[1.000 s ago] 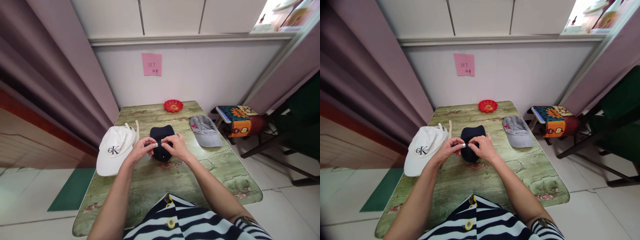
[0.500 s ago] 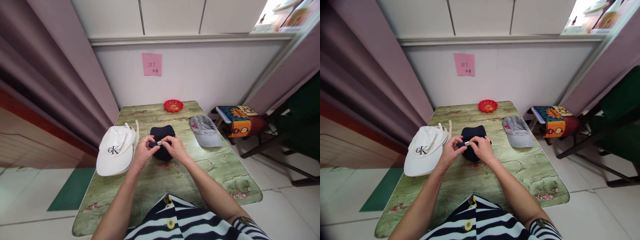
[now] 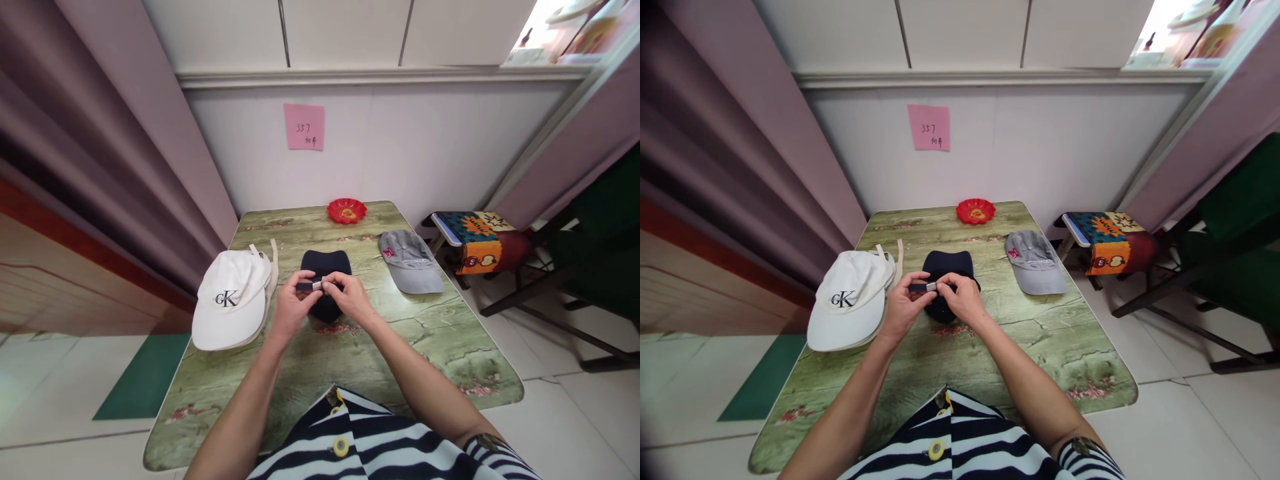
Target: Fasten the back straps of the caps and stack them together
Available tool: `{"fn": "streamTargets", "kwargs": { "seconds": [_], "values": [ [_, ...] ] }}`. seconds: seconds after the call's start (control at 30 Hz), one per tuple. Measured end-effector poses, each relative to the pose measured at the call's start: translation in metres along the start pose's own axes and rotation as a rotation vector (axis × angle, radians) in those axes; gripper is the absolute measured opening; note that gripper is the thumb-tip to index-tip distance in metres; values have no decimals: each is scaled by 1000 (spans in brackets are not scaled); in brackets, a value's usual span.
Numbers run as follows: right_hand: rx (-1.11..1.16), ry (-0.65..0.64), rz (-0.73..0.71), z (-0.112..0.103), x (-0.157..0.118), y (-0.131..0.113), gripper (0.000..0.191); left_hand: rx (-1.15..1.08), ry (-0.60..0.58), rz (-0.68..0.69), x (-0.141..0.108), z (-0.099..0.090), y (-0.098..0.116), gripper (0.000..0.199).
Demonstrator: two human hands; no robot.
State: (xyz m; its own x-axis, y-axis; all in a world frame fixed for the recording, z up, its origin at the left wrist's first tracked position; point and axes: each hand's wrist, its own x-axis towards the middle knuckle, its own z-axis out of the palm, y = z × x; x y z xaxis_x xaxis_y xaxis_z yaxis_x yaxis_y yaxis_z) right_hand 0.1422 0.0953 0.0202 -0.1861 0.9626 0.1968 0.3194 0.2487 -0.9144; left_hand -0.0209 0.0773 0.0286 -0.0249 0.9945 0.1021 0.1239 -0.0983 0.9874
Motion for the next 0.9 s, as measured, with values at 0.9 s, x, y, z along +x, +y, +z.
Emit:
{"fn": "streamTargets", "kwargs": {
  "seconds": [0.9],
  "values": [
    [-382, 39, -90, 0, -1, -8, 20, 555, -211, 494, 10, -31, -9, 20]
  ]
}}
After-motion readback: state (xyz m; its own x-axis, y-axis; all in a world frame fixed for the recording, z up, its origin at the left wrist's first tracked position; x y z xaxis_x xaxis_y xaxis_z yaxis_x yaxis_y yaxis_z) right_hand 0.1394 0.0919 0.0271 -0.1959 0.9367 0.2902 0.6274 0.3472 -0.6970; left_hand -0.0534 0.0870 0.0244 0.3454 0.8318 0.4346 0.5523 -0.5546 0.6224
